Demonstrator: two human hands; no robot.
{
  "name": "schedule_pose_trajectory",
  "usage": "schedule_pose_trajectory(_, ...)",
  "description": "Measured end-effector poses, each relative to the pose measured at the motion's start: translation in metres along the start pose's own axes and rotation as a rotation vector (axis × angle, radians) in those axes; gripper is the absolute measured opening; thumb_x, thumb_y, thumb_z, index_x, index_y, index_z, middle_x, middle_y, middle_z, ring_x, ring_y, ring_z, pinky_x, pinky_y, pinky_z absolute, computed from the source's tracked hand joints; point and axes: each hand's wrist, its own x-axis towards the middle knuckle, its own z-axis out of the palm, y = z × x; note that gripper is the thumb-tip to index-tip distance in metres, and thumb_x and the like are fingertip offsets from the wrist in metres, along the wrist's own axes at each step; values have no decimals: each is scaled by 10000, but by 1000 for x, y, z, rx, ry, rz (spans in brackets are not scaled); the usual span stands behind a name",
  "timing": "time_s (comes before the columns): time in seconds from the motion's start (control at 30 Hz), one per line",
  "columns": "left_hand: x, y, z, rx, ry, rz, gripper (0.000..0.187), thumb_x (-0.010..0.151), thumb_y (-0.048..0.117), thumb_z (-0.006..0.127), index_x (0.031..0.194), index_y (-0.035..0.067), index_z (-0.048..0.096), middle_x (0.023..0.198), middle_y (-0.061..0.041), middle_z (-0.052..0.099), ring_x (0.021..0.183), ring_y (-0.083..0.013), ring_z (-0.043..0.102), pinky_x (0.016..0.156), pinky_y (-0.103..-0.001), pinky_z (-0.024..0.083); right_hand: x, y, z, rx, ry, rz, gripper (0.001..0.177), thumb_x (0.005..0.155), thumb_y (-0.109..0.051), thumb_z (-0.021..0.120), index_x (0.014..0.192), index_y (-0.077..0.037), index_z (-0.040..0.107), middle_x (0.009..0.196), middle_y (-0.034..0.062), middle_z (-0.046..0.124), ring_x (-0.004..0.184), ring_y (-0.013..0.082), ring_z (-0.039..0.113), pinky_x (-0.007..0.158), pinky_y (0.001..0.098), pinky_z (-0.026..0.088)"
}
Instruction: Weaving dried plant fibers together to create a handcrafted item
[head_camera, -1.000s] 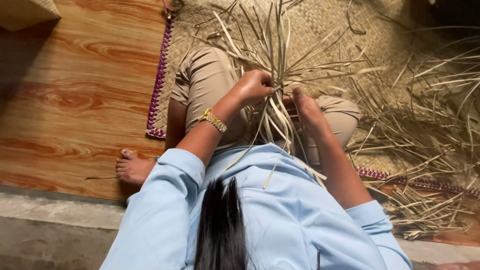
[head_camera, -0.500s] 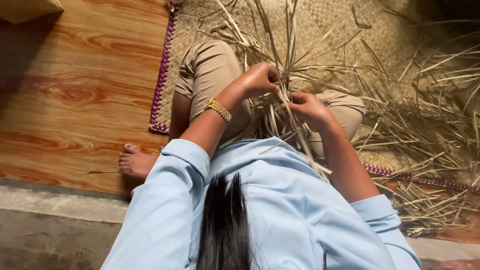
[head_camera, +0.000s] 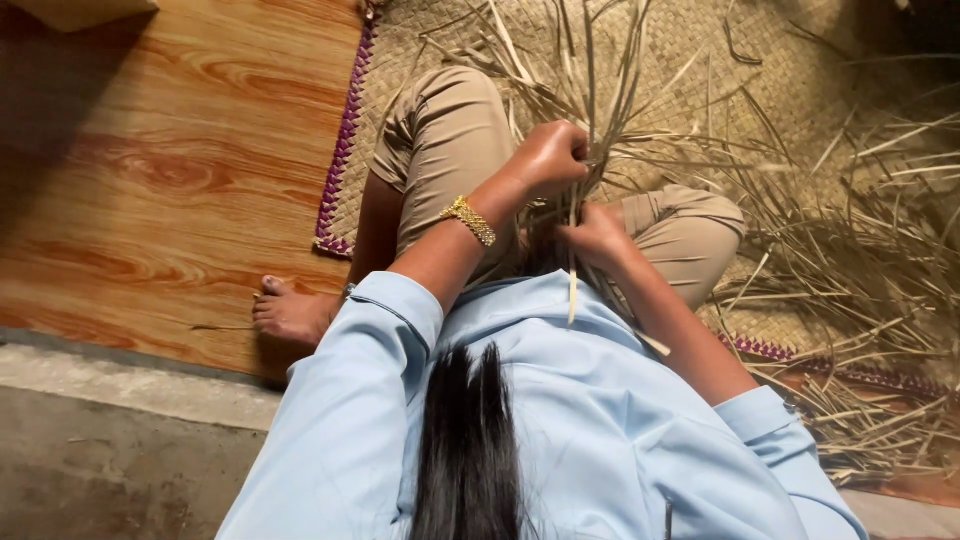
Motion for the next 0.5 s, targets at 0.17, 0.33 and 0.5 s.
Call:
schedule_pose_trajectory(0.17,1,20,-6,-1,47,-27,101,638,258,694,724,210,719,805,-72,711,914,-300,733,810,-441,589,-12,-9,-12,281,-49,4,404,705,-400,855,963,-95,796,851,121,749,848,296,725,777,437,583)
schedule_pose_trajectory(0.33,4,25,-2,-20,100,-3,80,672,202,682,739,174,715,779,-127,701,891,-363,730,797,-491,586,-23,3,-63,329,-201,-44,501,663,-195,887,1025,103,709,852,219,646,790,312,634,668,452,525)
schedule_pose_trajectory(0.5,5,38,5,-30,104,-39,98,708,183,630,757,173,715,819,-144,710,928,-368,724,830,-495,584,-35,-16,-71,525,-112,-26,541,901,-558,753,928,-24,677,699,44,471,585,132,473,458,250,359)
